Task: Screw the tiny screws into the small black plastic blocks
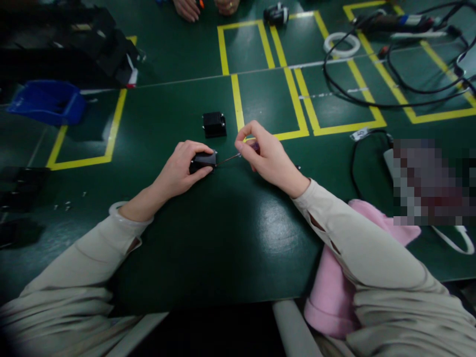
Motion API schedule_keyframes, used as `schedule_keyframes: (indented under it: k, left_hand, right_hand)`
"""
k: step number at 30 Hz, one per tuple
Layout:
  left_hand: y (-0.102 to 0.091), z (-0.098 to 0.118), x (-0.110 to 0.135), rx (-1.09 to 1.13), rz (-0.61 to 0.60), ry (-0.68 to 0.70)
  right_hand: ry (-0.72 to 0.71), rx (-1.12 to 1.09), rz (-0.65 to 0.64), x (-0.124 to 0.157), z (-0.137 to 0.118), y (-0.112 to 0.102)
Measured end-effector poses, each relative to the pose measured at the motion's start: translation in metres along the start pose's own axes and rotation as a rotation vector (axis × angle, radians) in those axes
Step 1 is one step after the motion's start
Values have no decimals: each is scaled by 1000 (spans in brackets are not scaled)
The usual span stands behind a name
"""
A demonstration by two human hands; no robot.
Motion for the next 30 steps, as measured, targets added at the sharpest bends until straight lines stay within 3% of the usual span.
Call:
schedule_keyframes:
  k: [30]
  left_hand:
    - [-1, 2, 0, 3, 9, 19]
  right_hand:
    - [-28, 36, 8, 0, -4, -1]
Point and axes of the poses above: each hand's wrist, its own x-axis away from the middle knuckle, its own y-axis out of the palm, z = x × y, the point moved 8 cm from there along -x, towards the middle knuckle, and after that the axes turned 13 degrees about -y, right-handed, at the moved point
